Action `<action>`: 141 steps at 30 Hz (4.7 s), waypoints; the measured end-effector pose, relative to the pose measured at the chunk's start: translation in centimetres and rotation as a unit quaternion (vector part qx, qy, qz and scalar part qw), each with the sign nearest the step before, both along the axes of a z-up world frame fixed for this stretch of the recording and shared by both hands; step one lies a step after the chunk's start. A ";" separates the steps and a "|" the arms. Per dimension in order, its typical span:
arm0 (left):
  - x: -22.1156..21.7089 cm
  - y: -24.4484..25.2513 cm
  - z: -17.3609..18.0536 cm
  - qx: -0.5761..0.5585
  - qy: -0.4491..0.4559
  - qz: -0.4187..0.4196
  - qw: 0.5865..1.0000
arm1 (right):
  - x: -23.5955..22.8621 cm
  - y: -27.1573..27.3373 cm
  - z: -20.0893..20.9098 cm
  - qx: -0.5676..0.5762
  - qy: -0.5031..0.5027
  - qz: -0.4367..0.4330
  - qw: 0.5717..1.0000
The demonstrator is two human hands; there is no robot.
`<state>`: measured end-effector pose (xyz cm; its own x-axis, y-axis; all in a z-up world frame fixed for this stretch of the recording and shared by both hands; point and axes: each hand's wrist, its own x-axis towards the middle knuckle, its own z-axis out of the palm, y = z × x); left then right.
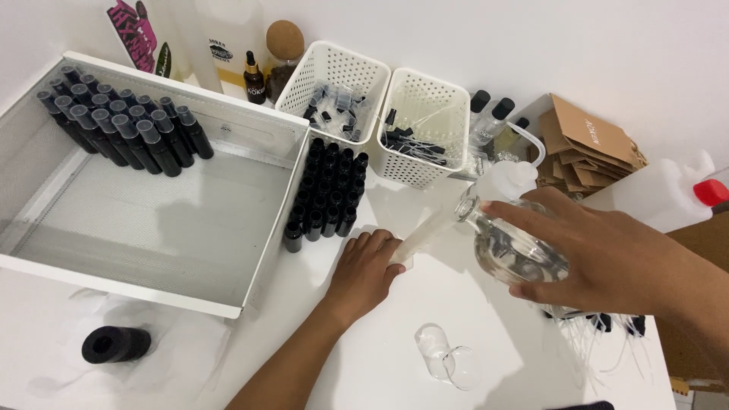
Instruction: The person pours a clear liquid from a large glass bottle into a syringe, then transfers the liquid into a small glass vial. They add a few drops from a small dark bottle, seal the vial with a black cap, and place it in a white tray. The process is repeated with another vial.
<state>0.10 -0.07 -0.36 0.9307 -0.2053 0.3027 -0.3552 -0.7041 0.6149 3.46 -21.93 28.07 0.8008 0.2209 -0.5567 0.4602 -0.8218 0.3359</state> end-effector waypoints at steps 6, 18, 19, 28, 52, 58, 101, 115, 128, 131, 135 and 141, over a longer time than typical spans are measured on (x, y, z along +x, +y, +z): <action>-0.1 0.0 0.3 -0.003 0.010 -0.001 1.000 | -0.1 0.8 0.9 -0.026 0.011 0.005 1.000; -0.1 0.0 0.5 0.004 0.027 -0.003 1.000 | -0.1 1.2 1.2 -0.048 0.000 -0.003 0.999; -0.1 0.0 0.4 0.003 0.027 -0.002 1.000 | -0.1 1.3 1.2 -0.049 0.000 -0.002 0.999; -0.1 0.0 0.1 0.000 -0.008 0.001 1.000 | -0.2 1.4 1.3 -0.036 0.008 0.000 0.999; 0.0 -0.1 0.4 -0.013 0.017 -0.001 1.000 | -0.4 -5.3 -13.9 0.477 -0.060 -0.073 0.874; 0.1 -0.1 0.3 0.006 0.008 0.000 1.000 | -0.5 -5.5 -19.8 0.652 -0.103 -0.042 0.750; 0.1 -0.1 1.2 0.040 0.017 -0.011 0.999 | 6.0 -13.9 -16.5 0.829 -0.248 -0.166 0.472; -0.5 0.6 4.8 0.050 0.122 -0.050 0.990 | -9.9 -12.2 -17.0 0.739 -0.205 -0.342 0.543; -0.1 0.6 1.2 0.001 0.039 -0.046 0.998 | -10.1 -9.9 -19.0 0.536 -0.244 -0.327 0.739; -0.2 0.6 1.0 -0.004 0.029 -0.049 0.998 | -10.1 -9.8 -19.4 0.513 -0.253 -0.333 0.749; -0.1 0.5 1.0 -0.004 0.014 -0.046 0.999 | -10.3 -9.2 -19.3 0.513 -0.264 -0.342 0.742; -0.1 0.5 0.8 -0.005 0.017 -0.044 0.999 | -10.5 -8.3 -18.5 0.510 -0.258 -0.367 0.734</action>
<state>-0.03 0.38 0.46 0.9187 -0.2847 0.2738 -0.3950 -0.6648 0.6340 -7.00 -30.19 9.60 0.9587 -0.2840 0.0178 -0.2042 -0.7302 -0.6520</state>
